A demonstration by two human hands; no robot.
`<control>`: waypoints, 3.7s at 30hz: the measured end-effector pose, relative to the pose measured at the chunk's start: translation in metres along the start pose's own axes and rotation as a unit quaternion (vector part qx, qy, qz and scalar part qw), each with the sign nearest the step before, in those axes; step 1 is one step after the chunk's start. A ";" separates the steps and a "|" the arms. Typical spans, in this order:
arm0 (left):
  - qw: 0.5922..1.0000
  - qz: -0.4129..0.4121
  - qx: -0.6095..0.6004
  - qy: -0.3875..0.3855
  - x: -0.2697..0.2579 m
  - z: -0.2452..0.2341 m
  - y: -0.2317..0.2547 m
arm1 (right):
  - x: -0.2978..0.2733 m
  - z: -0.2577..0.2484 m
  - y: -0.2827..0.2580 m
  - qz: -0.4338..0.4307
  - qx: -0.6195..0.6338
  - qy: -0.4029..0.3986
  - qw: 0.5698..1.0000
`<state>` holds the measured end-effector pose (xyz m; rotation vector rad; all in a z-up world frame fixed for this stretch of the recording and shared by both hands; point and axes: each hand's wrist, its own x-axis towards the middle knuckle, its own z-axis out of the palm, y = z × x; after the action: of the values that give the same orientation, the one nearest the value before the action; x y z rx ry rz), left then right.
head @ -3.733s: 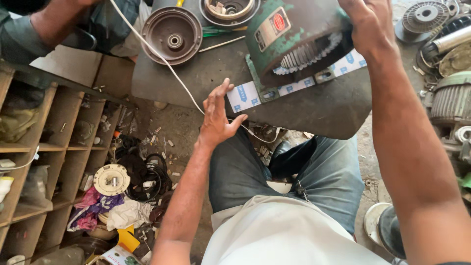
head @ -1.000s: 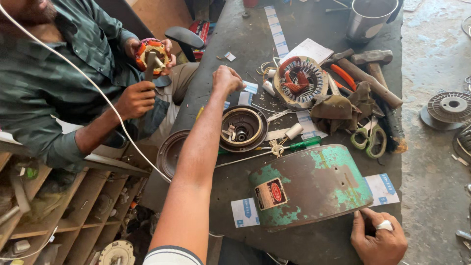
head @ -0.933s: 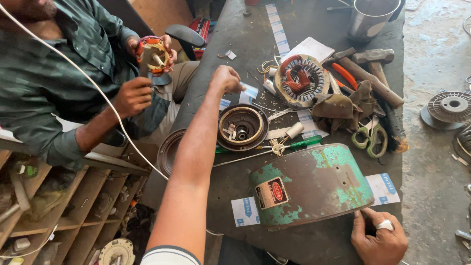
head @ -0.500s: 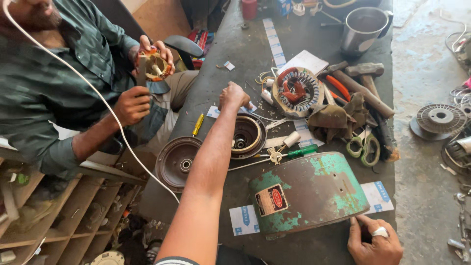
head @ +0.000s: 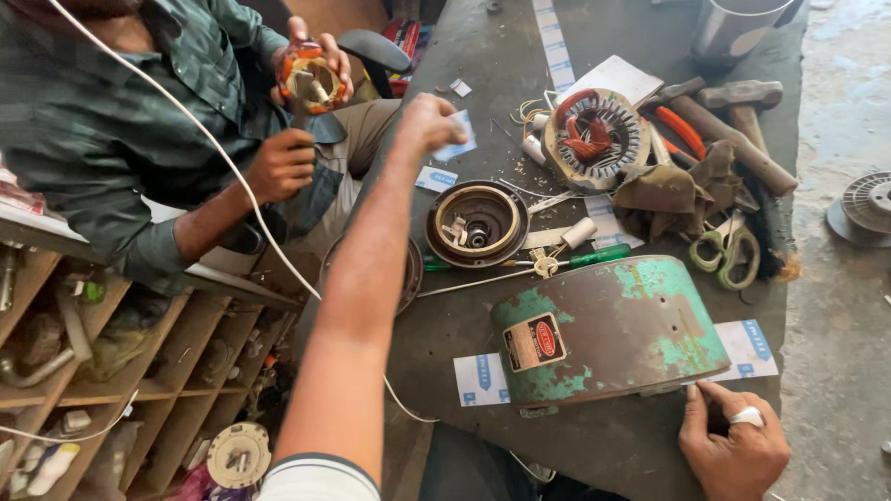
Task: The person is repairing a motor by inserting small white paper strips into the slots of the stator. They use scissors to cut the strips and place them carefully into the winding slots.
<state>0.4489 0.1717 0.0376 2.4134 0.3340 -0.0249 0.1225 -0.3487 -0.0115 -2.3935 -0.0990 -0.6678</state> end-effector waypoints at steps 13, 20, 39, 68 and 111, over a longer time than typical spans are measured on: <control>0.921 0.148 0.312 -0.180 -0.053 -0.017 0.001 | -0.003 0.003 0.014 -0.026 -0.031 -0.001 0.999; 0.984 0.114 0.011 -0.138 -0.044 -0.036 0.010 | -0.008 0.003 0.016 0.016 -0.037 -0.018 0.999; 0.963 0.161 0.217 0.012 0.011 0.019 -0.013 | 0.037 -0.025 -0.046 -0.247 -0.136 -0.078 0.956; 0.654 0.658 0.328 0.180 -0.089 0.096 0.110 | -0.009 -0.040 0.009 0.000 -0.064 -0.040 0.997; 0.880 0.380 -0.085 0.272 -0.211 -0.027 0.124 | 0.025 -0.013 -0.020 -0.086 0.055 0.015 0.995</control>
<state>0.2736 0.0501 0.1596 2.1743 -0.3758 1.0003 0.1340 -0.3427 0.0210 -2.2843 -0.3243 -0.7581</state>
